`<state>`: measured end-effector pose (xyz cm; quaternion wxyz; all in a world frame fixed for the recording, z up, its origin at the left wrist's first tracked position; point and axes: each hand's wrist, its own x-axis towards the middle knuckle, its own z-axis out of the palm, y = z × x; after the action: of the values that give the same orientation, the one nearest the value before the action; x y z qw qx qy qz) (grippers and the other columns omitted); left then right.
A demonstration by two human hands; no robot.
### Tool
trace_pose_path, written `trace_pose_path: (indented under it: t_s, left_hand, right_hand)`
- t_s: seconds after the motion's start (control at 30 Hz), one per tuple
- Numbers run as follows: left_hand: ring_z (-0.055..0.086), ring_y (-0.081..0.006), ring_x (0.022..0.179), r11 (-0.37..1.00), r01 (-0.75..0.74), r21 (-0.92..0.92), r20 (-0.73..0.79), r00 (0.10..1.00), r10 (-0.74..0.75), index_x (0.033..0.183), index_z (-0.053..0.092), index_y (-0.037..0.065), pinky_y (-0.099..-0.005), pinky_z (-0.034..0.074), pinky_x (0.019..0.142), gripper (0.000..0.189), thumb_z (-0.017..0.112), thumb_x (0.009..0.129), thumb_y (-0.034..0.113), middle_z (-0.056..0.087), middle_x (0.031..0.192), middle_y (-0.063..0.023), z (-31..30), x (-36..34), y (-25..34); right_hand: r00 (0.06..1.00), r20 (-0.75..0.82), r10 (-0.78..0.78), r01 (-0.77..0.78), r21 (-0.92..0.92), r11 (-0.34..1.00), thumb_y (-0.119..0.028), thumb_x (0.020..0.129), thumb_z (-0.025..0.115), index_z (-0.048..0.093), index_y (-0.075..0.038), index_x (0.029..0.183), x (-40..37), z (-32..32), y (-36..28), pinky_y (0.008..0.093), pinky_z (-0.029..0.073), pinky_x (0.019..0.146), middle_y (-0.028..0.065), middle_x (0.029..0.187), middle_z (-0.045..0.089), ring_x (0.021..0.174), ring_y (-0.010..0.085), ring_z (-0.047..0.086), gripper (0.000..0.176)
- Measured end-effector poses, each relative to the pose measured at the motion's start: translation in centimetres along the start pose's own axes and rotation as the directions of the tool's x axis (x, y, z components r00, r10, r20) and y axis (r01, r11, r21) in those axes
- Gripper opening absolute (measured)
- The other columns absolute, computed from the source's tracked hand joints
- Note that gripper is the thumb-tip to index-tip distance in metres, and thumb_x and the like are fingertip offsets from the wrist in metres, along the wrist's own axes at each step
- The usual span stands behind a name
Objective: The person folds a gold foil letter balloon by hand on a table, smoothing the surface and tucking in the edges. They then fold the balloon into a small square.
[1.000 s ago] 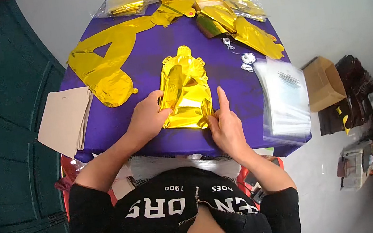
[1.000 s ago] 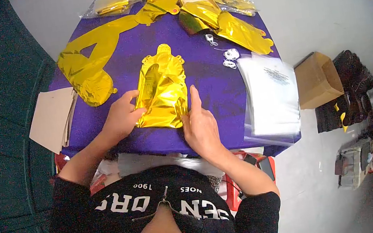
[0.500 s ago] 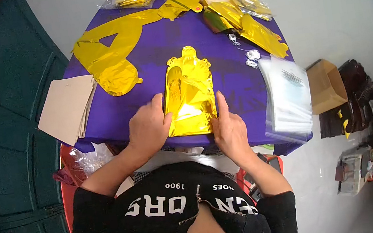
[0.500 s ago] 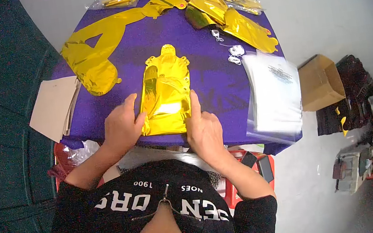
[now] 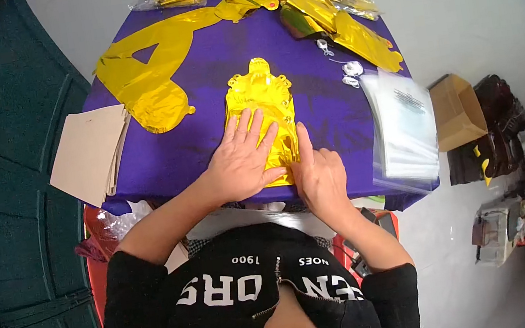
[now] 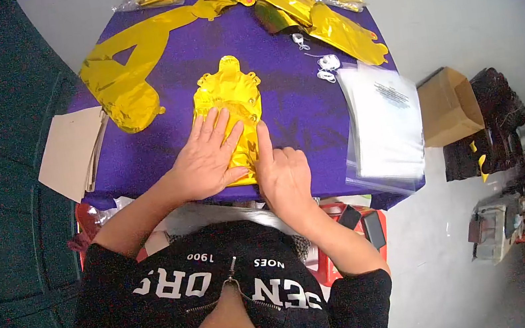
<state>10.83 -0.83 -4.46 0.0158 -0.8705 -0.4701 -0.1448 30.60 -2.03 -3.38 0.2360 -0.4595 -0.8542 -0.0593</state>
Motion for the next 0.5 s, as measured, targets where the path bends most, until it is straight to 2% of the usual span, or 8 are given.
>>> trace_pose_path:
  t_s: [0.07, 0.17, 0.27, 0.3, 0.4, 0.43, 0.5]
  left_hand:
    - [0.027, -0.0462, 0.138, 1.0, 0.0, 0.01, 0.018, 1.0, -0.001, 0.141, 0.04, -0.001, -0.0555, 0.017, 0.114, 0.08, 0.051, 0.088, 0.058, 0.032, 0.146, -0.0315, -0.3, 0.1, 0.0]
    - [0.027, -0.0461, 0.138, 1.0, 0.004, -0.002, 0.021, 1.0, -0.004, 0.142, 0.039, -0.001, -0.0551, 0.017, 0.114, 0.08, 0.051, 0.089, 0.057, 0.032, 0.146, -0.0316, -0.5, 0.1, 0.0]
    - [0.025, -0.0483, 0.138, 1.0, -0.002, -0.009, 0.05, 0.999, 0.002, 0.143, 0.036, -0.003, -0.0552, 0.018, 0.114, 0.081, 0.051, 0.089, 0.055, 0.029, 0.146, -0.0338, -0.9, 0.1, 0.2]
    - [0.024, -0.0483, 0.138, 1.0, -0.001, -0.004, 0.05, 0.999, 0.001, 0.143, 0.036, -0.004, -0.0552, 0.018, 0.114, 0.081, 0.051, 0.089, 0.055, 0.029, 0.146, -0.0337, -0.8, 0.1, 0.2]
    - [0.024, -0.0485, 0.138, 1.0, -0.005, -0.009, 0.049, 0.999, 0.005, 0.143, 0.036, -0.004, -0.0553, 0.018, 0.114, 0.082, 0.052, 0.088, 0.055, 0.029, 0.146, -0.0337, -0.6, -0.2, 0.5]
    - [0.024, -0.0485, 0.138, 1.0, -0.014, -0.023, 0.048, 0.999, 0.015, 0.142, 0.036, -0.004, -0.0553, 0.018, 0.114, 0.082, 0.053, 0.088, 0.055, 0.029, 0.146, -0.0338, -0.7, -0.6, 0.8]
    - [0.024, -0.0487, 0.138, 0.998, -0.037, -0.053, 0.051, 0.998, 0.039, 0.142, 0.036, -0.004, -0.0554, 0.018, 0.114, 0.083, 0.054, 0.087, 0.055, 0.029, 0.145, -0.0341, -0.9, -1.4, 1.6]
  right_hand:
    - [1.0, -0.027, 0.002, -0.005, -0.113, 0.994, -0.012, 0.078, 0.065, 0.039, 0.007, 0.138, -0.2, 0.3, 0.2, 0.0379, 0.041, 0.059, 0.0092, 0.067, 0.054, 0.063, 0.0251, 0.054, 0.068]
    - [0.999, -0.041, 0.03, -0.037, -0.168, 0.985, -0.013, 0.077, 0.067, 0.044, 0.004, 0.136, -0.8, -0.5, 0.5, 0.0404, 0.041, 0.063, 0.0111, 0.074, 0.054, 0.071, 0.0271, 0.053, 0.065]
    - [0.995, 0.002, 0.1, -0.099, -0.065, 0.993, -0.014, 0.078, 0.067, 0.047, 0.002, 0.131, -1.4, -2.5, 0.7, 0.0429, 0.04, 0.066, 0.0129, 0.081, 0.055, 0.075, 0.0294, 0.053, 0.059]
    - [0.995, -0.026, 0.101, -0.1, 0.04, 0.994, -0.014, 0.08, 0.067, 0.056, 0.0, 0.114, -2.1, -3.2, 0.6, 0.0393, 0.041, 0.064, 0.0125, 0.076, 0.057, 0.073, 0.0306, 0.055, 0.038]
    - [0.909, 0.369, 0.192, -0.321, 0.329, 0.888, -0.023, 0.092, 0.062, 0.059, 0.004, 0.1, -5.7, -4.8, 0.2, 0.0369, 0.043, 0.062, 0.0124, 0.066, 0.056, 0.065, 0.0247, 0.056, 0.028]
    - [0.812, 0.534, 0.236, -0.48, 0.379, 0.791, -0.029, 0.095, 0.057, 0.06, 0.004, 0.096, -6.0, -5.2, 0.1, 0.0354, 0.044, 0.062, 0.0124, 0.066, 0.059, 0.065, 0.0228, 0.057, 0.033]
    - [0.538, 0.813, 0.22, -0.766, 0.363, 0.531, -0.04, 0.101, 0.046, 0.06, 0.003, 0.09, -6.4, -6.0, -0.3, 0.0324, 0.046, 0.062, 0.0122, 0.068, 0.063, 0.065, 0.0188, 0.06, 0.047]
